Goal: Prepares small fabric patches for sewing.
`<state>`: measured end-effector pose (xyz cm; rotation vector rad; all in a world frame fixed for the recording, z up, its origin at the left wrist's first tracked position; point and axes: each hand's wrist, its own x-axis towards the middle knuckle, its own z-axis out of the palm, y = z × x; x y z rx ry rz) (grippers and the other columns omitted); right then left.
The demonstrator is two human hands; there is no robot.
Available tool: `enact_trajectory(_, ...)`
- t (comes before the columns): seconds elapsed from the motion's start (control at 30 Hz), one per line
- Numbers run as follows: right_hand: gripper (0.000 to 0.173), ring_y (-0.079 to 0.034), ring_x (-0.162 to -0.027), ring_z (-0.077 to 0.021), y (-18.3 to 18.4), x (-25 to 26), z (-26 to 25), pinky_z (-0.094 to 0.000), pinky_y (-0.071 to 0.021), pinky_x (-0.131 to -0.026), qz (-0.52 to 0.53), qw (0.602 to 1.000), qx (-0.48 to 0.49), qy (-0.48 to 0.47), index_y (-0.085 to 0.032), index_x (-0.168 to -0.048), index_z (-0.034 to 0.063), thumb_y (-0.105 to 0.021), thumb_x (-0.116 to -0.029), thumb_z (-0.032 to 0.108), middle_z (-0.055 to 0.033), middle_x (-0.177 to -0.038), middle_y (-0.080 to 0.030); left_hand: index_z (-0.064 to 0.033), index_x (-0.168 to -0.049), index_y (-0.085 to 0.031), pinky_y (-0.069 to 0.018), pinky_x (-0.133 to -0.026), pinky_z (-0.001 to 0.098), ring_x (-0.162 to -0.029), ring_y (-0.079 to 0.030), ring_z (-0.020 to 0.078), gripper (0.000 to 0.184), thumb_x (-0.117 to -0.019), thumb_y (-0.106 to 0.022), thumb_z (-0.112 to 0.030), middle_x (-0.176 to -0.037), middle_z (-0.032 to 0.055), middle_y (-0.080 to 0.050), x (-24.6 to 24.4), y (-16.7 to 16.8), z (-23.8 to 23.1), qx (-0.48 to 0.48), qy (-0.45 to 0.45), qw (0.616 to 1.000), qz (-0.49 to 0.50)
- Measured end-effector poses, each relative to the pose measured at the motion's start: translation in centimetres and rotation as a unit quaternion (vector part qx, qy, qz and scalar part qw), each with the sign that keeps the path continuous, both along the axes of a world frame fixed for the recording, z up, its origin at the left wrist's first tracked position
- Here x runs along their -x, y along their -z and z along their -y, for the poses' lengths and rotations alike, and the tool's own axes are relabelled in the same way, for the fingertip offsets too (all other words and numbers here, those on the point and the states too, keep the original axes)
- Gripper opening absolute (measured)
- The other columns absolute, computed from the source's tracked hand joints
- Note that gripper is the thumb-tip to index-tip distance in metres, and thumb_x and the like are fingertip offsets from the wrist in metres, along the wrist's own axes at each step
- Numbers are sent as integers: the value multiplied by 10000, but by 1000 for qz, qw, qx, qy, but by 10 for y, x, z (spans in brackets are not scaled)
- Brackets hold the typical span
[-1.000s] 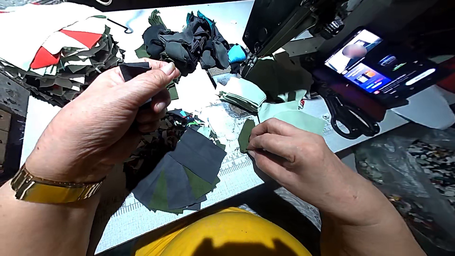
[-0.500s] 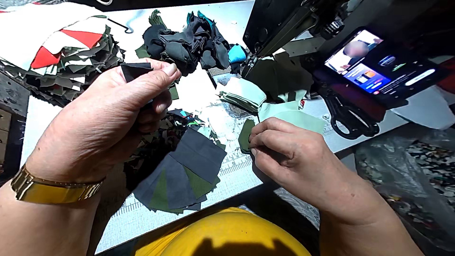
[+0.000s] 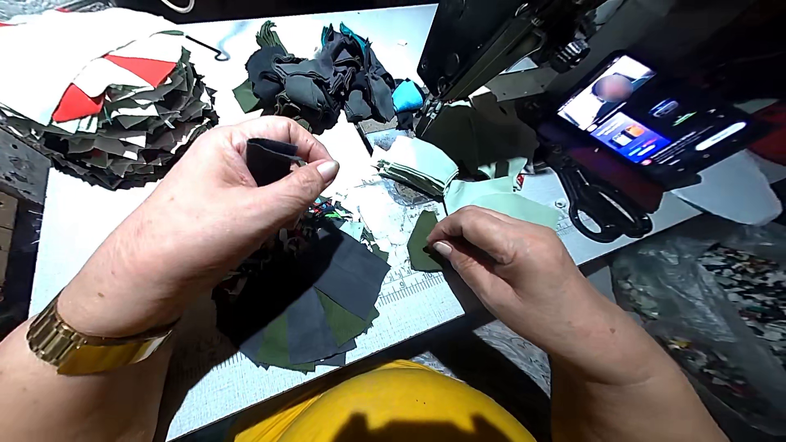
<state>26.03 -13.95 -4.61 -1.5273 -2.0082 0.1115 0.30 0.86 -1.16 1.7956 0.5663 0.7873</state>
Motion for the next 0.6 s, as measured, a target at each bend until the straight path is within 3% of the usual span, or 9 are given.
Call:
enact_trajectory(0.17, 116, -625, -886, -32, -4, -9, 4, -160, -548, -742, -33, 997, 52, -44, -734, -989, 117, -685, -917, 194, 30, -990, -641, -154, -964, -680, -367, -400, 136, -453, -437, 12, 43, -988, -645, -150, -626, -64, -531, 0, 0, 1, 6, -4, 1000, 4)
enact_trajectory(0.33, 87, -619, -852, -31, -2, -6, 2, -145, -535, -712, -16, 999, 32, -39, -748, -909, 107, -662, -919, 120, 8, -973, -642, -157, -974, -684, -400, -411, 135, -472, -479, 15, 38, -984, -648, -158, -657, -67, -569, -2, 0, 1, -22, -14, 1000, -17)
enact_trajectory(0.47, 121, -617, -848, -29, -2, -7, 2, -142, -531, -706, -29, 998, 33, -42, -749, -901, 96, -631, -930, 100, 6, -965, -642, -168, -992, -690, -419, -456, 121, -544, -523, -23, 58, -982, -643, -202, -728, -111, -610, -3, 1, 3, -130, -13, 990, -44)
enact_trajectory(0.6, 134, -618, -840, -27, -2, -8, 2, -138, -529, -699, -51, 997, 35, -41, -755, -881, 93, -626, -916, 84, 9, -948, -647, -127, -993, -710, -506, -550, 112, -645, -604, -34, 72, -964, -666, -177, -799, -98, -671, -8, 3, 15, -227, 11, 972, -66)
